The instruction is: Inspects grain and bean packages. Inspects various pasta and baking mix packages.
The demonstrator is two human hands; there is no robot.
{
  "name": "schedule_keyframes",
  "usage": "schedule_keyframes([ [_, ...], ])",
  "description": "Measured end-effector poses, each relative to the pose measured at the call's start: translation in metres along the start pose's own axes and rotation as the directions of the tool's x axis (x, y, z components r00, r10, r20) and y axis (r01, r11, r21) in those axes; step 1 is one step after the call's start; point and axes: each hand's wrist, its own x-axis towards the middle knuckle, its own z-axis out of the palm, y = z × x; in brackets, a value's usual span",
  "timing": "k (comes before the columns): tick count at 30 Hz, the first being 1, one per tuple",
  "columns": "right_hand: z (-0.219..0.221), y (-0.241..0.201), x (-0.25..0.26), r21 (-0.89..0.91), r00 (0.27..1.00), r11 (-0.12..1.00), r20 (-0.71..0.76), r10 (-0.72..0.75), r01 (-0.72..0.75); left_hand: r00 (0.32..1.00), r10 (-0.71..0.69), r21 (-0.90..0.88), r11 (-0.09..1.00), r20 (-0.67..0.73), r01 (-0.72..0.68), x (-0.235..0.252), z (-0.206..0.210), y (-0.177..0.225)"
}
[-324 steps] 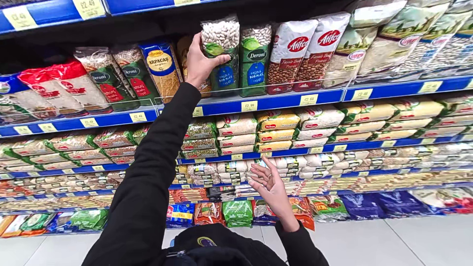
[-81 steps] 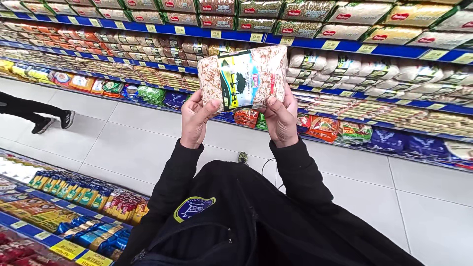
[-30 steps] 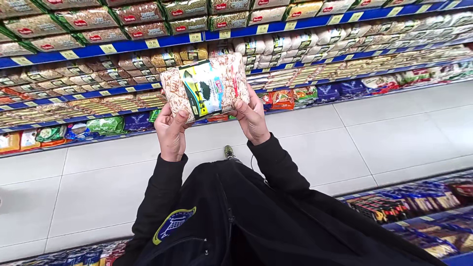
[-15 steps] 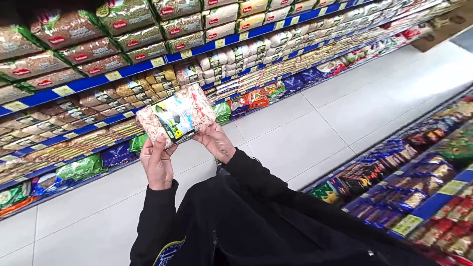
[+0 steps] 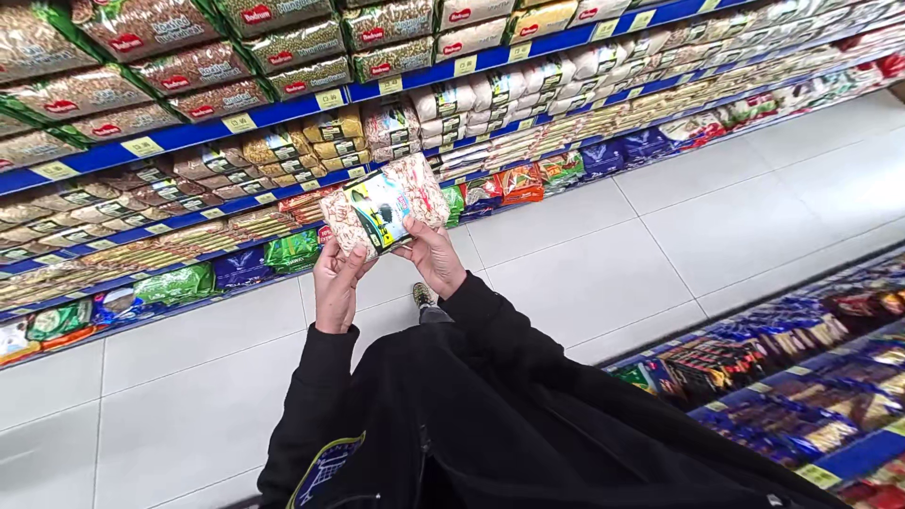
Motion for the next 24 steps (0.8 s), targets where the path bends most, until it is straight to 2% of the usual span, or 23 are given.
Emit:
schedule_keyframes([
  [4,-0.017,0.001,0.053,-0.123,0.999,0.992,-0.043,0.027,-0.032,0.994,-0.088,0.170,0.981,-0.057,0.097,0.014,-0.017,-0.006],
  [7,-0.035,-0.005,0.103,-0.194,0.996,0.980,-0.084,0.017,-0.033,0.982,-0.183,0.207,0.960,-0.056,0.191,0.015,-0.024,-0.010],
  [12,-0.060,-0.018,0.197,-0.186,0.985,0.982,-0.173,-0.002,-0.031,0.949,-0.315,0.211,0.928,0.001,0.308,0.013,-0.029,-0.015],
  [16,-0.077,-0.022,0.268,-0.174,0.968,0.985,-0.251,-0.026,-0.019,0.921,-0.388,0.208,0.899,-0.025,0.384,0.016,-0.033,-0.018],
  [21,-0.073,-0.024,0.330,-0.172,0.953,0.984,-0.304,0.002,-0.057,0.891,-0.449,0.203,0.869,-0.060,0.451,0.026,-0.030,-0.023],
  [24,-0.074,-0.021,0.363,-0.136,0.954,0.989,-0.300,0.022,-0.065,0.896,-0.443,0.172,0.880,-0.036,0.442,0.035,-0.024,-0.025],
])
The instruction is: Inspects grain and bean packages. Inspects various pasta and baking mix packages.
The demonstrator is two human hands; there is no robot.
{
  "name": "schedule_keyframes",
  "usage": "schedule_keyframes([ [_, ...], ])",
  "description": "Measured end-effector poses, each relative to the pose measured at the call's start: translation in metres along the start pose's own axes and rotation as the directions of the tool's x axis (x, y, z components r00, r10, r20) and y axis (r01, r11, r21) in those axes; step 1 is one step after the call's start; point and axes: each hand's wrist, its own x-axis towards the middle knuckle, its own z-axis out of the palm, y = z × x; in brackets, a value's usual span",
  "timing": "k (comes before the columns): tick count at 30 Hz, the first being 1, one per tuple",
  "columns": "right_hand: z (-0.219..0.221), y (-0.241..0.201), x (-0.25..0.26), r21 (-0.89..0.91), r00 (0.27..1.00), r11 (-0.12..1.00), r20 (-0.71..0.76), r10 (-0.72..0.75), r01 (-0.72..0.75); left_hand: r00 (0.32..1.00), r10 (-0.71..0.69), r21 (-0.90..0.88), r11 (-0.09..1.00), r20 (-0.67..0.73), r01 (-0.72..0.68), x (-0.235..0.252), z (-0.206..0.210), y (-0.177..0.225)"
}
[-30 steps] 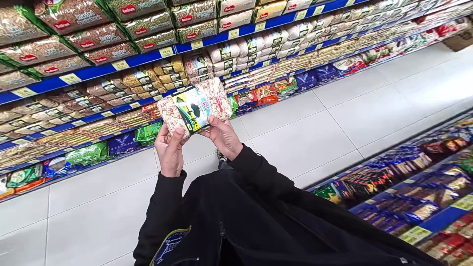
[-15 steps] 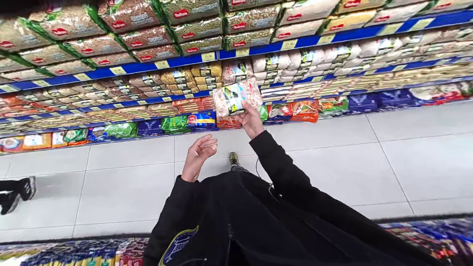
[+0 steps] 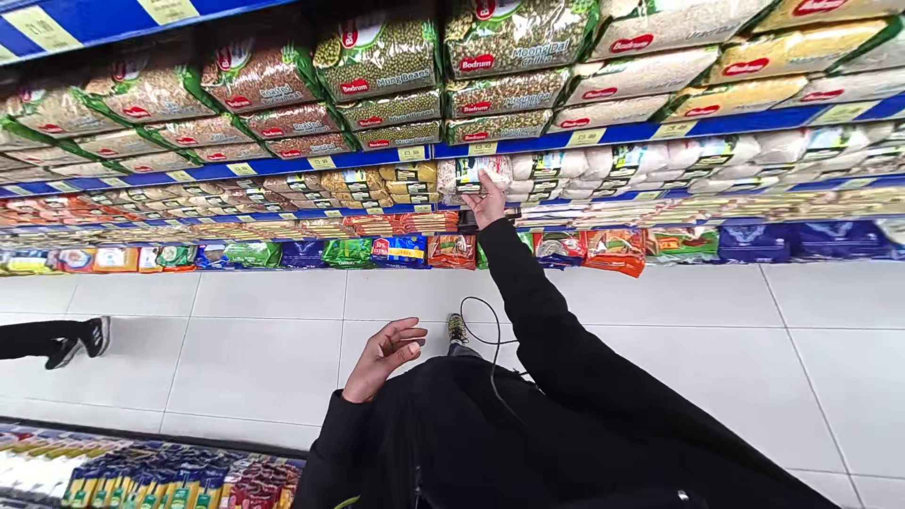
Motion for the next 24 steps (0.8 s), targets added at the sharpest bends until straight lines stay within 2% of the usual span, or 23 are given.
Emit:
schedule_keyframes([
  [5,0.009,-0.007,0.030,0.044,0.998,0.998,-0.048,0.042,-0.040,0.999,0.020,-0.073,0.997,0.040,-0.017,0.016,0.008,0.003],
  [8,0.011,-0.011,0.029,-0.008,0.996,0.999,-0.082,0.038,-0.039,1.000,-0.006,-0.075,0.997,0.028,0.008,0.027,0.009,0.003],
  [10,0.016,-0.012,0.024,-0.149,0.990,0.988,-0.143,0.008,-0.030,1.000,0.003,-0.071,0.997,0.024,-0.002,0.035,0.011,0.006],
  [12,0.011,-0.011,0.024,-0.379,0.982,0.923,-0.186,-0.010,-0.063,0.999,0.019,-0.039,0.999,0.028,-0.018,0.039,0.015,0.009],
  [15,-0.002,-0.012,0.028,-0.557,0.988,0.823,-0.152,0.034,-0.114,0.997,0.030,0.002,1.000,0.064,-0.030,0.046,0.017,0.012],
  [24,-0.006,-0.015,0.031,-0.277,0.985,0.946,-0.047,0.164,-0.170,0.995,-0.001,-0.017,1.000,0.098,0.003,0.048,0.017,0.005],
])
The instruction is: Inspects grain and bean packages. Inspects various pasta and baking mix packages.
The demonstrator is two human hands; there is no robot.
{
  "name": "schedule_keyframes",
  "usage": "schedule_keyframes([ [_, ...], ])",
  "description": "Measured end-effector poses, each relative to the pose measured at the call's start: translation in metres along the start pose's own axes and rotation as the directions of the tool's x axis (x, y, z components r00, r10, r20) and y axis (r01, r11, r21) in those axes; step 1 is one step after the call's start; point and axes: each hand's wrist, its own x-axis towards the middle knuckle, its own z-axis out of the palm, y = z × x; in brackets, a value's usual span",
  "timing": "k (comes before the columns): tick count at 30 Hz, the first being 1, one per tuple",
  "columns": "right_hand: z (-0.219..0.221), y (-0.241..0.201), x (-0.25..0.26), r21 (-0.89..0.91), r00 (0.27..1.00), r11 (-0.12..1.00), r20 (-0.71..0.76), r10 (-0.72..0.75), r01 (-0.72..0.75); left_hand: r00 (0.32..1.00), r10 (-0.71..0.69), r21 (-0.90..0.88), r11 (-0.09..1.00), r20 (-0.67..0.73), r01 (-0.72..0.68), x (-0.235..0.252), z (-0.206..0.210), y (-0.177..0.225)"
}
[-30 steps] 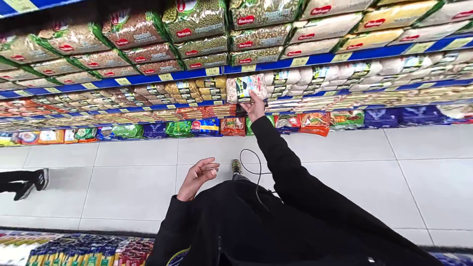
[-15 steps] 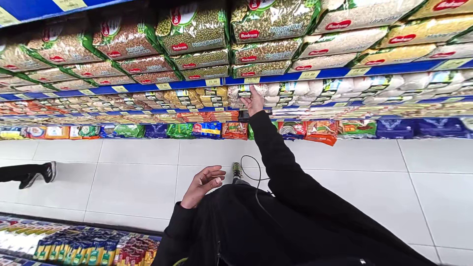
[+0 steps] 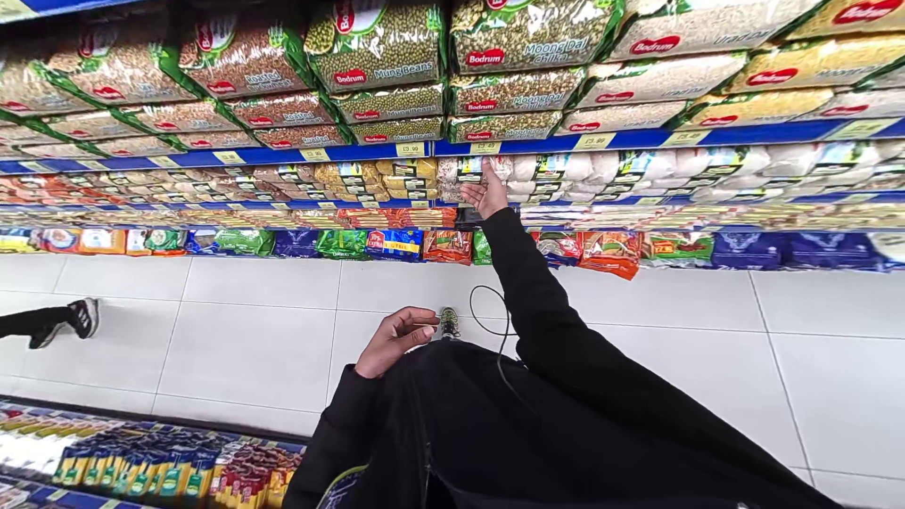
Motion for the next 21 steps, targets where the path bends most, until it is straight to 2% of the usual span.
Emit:
schedule_keyframes([
  [7,-0.003,0.009,-0.013,0.037,1.000,0.999,0.006,-0.021,0.021,1.000,0.003,-0.038,0.999,0.001,-0.003,-0.006,0.002,0.000],
  [12,-0.011,0.018,-0.041,-0.086,0.998,0.996,0.060,-0.018,0.024,1.000,0.019,0.014,1.000,-0.001,-0.019,-0.006,0.003,0.000],
  [16,-0.023,0.031,-0.079,-0.237,0.984,0.969,0.180,-0.021,0.064,0.998,0.065,0.043,0.997,-0.010,-0.064,-0.005,0.004,0.001],
  [21,-0.020,0.040,-0.137,-0.324,0.940,0.930,0.335,-0.058,0.173,0.974,0.170,-0.032,0.984,-0.151,-0.176,-0.011,0.004,0.009],
])
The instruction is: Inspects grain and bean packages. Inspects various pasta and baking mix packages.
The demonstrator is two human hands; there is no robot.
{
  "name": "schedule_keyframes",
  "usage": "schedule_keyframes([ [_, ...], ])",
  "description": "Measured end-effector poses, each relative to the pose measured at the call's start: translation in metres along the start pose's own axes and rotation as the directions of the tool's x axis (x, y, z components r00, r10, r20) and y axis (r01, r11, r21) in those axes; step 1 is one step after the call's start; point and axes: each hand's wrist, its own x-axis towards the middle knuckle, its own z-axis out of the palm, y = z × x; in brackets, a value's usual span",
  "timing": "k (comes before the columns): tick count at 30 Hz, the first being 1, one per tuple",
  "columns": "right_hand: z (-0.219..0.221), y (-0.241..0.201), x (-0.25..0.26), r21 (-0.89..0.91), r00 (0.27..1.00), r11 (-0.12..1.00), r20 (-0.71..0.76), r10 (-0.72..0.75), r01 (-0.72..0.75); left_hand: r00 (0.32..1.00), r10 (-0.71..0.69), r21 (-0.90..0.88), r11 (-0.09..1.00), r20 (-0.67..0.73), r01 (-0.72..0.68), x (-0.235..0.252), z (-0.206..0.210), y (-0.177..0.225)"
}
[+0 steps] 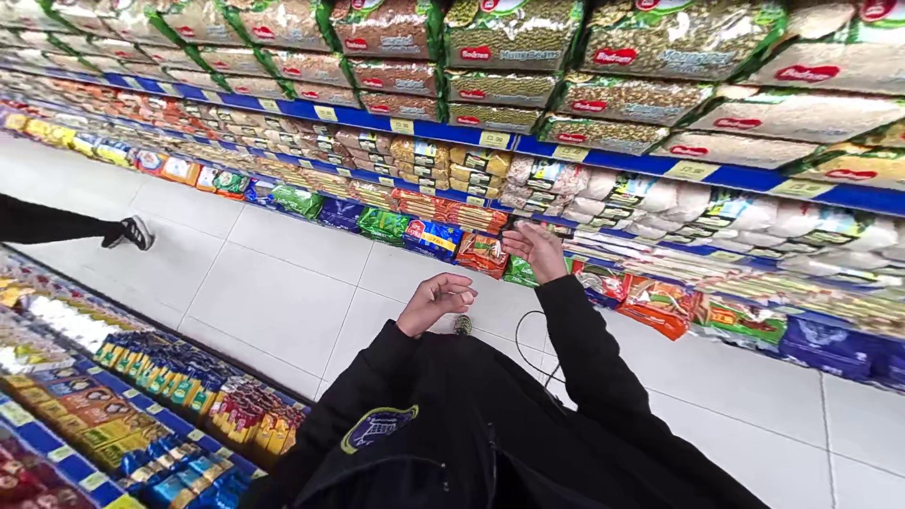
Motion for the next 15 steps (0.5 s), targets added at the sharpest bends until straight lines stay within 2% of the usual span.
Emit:
schedule_keyframes([
  [2,0.011,-0.004,-0.030,-0.017,0.989,0.994,0.095,-0.109,0.111,0.999,0.040,-0.043,0.998,-0.027,-0.041,-0.004,-0.001,0.007],
  [4,0.021,-0.004,-0.058,0.042,0.954,0.972,0.187,-0.236,0.232,0.998,0.062,-0.051,0.997,-0.001,-0.062,-0.010,-0.005,0.014],
  [6,0.029,0.002,-0.085,0.140,0.927,0.954,0.238,-0.291,0.264,0.997,0.054,-0.034,0.998,0.055,-0.052,-0.017,-0.014,0.020],
  [8,0.037,0.009,-0.112,0.200,0.917,0.944,0.251,-0.310,0.264,0.994,0.026,-0.013,1.000,0.105,-0.025,-0.027,-0.024,0.021],
  [12,0.048,0.023,-0.166,0.266,0.921,0.916,0.170,-0.350,0.299,0.987,-0.038,-0.044,0.998,0.157,0.046,-0.049,-0.035,0.011],
  [15,0.054,0.039,-0.192,0.394,0.909,0.866,0.150,-0.390,0.307,0.981,-0.018,-0.101,0.994,0.196,0.038,-0.059,-0.039,0.002],
])
